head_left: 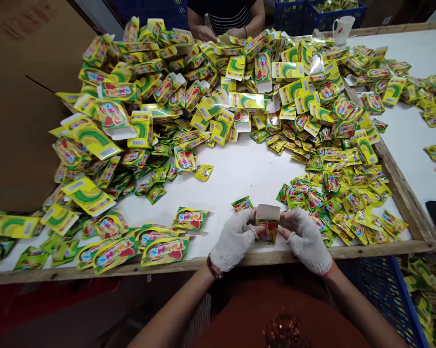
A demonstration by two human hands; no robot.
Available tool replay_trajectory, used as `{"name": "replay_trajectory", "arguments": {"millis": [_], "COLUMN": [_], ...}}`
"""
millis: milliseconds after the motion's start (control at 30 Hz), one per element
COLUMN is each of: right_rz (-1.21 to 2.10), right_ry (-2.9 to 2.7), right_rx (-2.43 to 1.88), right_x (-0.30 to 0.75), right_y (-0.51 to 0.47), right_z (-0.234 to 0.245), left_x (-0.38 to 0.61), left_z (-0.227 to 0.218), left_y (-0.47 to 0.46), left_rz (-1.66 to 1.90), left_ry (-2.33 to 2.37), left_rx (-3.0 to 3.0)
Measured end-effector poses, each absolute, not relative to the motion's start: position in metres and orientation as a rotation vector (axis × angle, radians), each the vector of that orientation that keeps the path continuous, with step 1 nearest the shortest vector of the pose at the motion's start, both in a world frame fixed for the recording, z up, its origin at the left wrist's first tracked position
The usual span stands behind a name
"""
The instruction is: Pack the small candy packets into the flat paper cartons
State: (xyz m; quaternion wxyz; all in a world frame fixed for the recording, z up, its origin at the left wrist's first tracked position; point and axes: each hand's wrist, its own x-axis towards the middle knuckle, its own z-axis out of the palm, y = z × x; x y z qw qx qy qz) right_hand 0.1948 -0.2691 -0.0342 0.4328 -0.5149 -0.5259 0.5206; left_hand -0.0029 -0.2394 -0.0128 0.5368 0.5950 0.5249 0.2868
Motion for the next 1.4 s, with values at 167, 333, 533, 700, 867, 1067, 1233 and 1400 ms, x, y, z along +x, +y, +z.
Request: {"name": "replay_trajectory", "arguments": {"millis": [167,333,533,700,867,1067,1233,1400], "right_rz": [1.223,1.187,1.116,1.134,0.97,1.097,1.202,1.154], "right_ry": [-1.347,-1.515,-1.557,-1.476,-1.715,-1.693,-1.65,-1.759], "right_rx": [-1.348,-1.398,-1.415,-1.379,-1.34,-1.39,-1.384,-1.38], "right_x": [0.2,0.206,0.201,0.2,0.203,0.202,0.206,0.209], "right_y": [-0.269,-0.269,-0.259,-0.257,-0.256,-0.25,-0.248,-0.243], "right_z": [-0.034,-0.032,-0.025,-0.03,-0.02,-0.011,-0.008,0.002], "left_x": [0.017,0.003,0.004,0.009,0.004,0.004,0.003,0.002], "left_z": [-0.041,-0.036,-0.033,-0.036,-0.023,0.001,0.006,0.008], "left_y": [-0.256,-0.255,-0.239,-0.237,-0.239,-0.23,-0.224,-0.223], "left_rz": [0.874,0.795,0.803,0.818,0.818,0.634,0.581,0.556], "left_ry": [1.233,1.24,1.205,1.171,1.148,1.143,1.137,1.133], "left_rx": [1.174,1.464,1.286,1.245,1.634,1.604,1.57,1.612]}}
